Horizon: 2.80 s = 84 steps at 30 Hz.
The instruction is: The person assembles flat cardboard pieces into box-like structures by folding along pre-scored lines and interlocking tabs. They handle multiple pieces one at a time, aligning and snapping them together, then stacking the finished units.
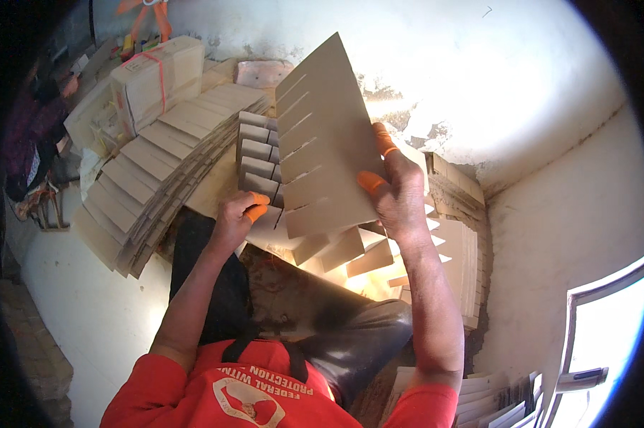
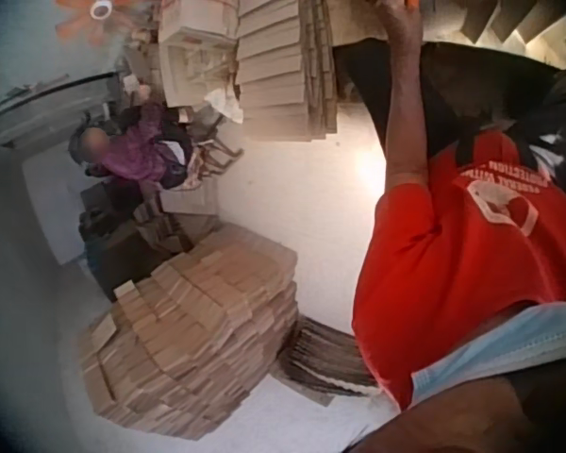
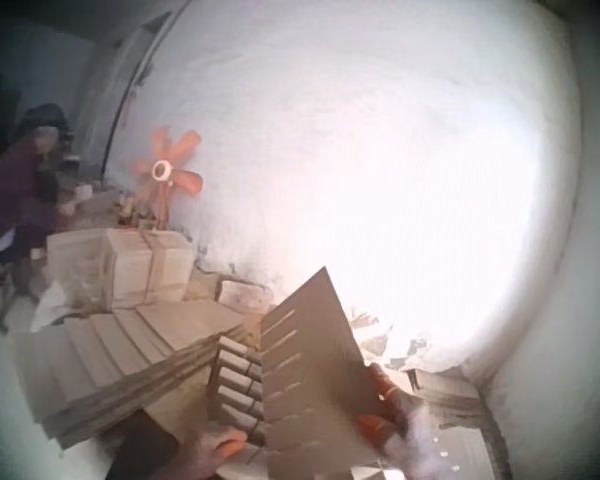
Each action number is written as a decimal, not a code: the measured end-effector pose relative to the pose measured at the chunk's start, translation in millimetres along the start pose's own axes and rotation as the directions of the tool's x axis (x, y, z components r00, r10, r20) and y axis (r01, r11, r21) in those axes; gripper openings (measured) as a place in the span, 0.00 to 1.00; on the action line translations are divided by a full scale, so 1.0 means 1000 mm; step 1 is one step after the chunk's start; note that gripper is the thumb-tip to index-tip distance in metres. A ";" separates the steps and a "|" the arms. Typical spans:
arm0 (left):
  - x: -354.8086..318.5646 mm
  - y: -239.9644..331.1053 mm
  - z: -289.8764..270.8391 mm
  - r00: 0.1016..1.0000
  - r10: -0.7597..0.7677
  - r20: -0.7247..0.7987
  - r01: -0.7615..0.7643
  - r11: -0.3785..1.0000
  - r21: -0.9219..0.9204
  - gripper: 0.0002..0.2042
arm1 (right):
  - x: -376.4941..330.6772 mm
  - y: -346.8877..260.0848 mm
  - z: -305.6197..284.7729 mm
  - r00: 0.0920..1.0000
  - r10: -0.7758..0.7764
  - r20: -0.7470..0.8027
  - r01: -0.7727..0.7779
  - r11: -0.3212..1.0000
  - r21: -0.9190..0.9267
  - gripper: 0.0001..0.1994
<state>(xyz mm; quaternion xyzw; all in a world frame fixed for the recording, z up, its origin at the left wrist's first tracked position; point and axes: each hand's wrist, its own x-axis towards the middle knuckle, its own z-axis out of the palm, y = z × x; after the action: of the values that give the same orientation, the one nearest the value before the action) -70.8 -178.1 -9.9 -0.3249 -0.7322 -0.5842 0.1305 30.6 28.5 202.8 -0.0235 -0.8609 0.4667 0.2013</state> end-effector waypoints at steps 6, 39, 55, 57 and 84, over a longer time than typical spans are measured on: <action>0.000 0.000 0.001 0.999 -0.037 0.018 0.037 0.999 -0.003 0.08 | 0.013 0.027 0.022 0.999 0.005 0.044 0.002 0.985 -0.171 0.31; 0.006 0.004 -0.001 1.000 0.007 -0.016 -0.008 0.999 -0.034 0.08 | 0.032 0.024 0.065 0.916 0.182 0.357 -0.086 0.959 -0.269 0.35; 0.012 0.004 0.001 1.000 -0.017 0.006 0.017 0.997 -0.073 0.07 | 0.033 -0.005 0.084 0.809 0.310 0.499 -0.011 0.857 -0.515 0.16; 0.011 0.000 -0.002 0.999 -0.042 0.017 0.043 0.997 -0.071 0.07 | 0.030 -0.012 0.075 0.821 0.308 0.481 -0.051 0.878 -0.476 0.13; 0.004 -0.002 0.002 0.996 -0.063 0.061 0.065 0.997 -0.036 0.07 | 0.014 0.021 0.083 0.867 0.208 0.453 -0.024 0.925 -0.380 0.16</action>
<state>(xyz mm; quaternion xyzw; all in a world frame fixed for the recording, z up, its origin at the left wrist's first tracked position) -74.5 -174.9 -9.4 -0.3210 -0.7345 -0.5920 0.0836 -15.8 -22.6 150.4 0.0050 -0.9515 0.3023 -0.0576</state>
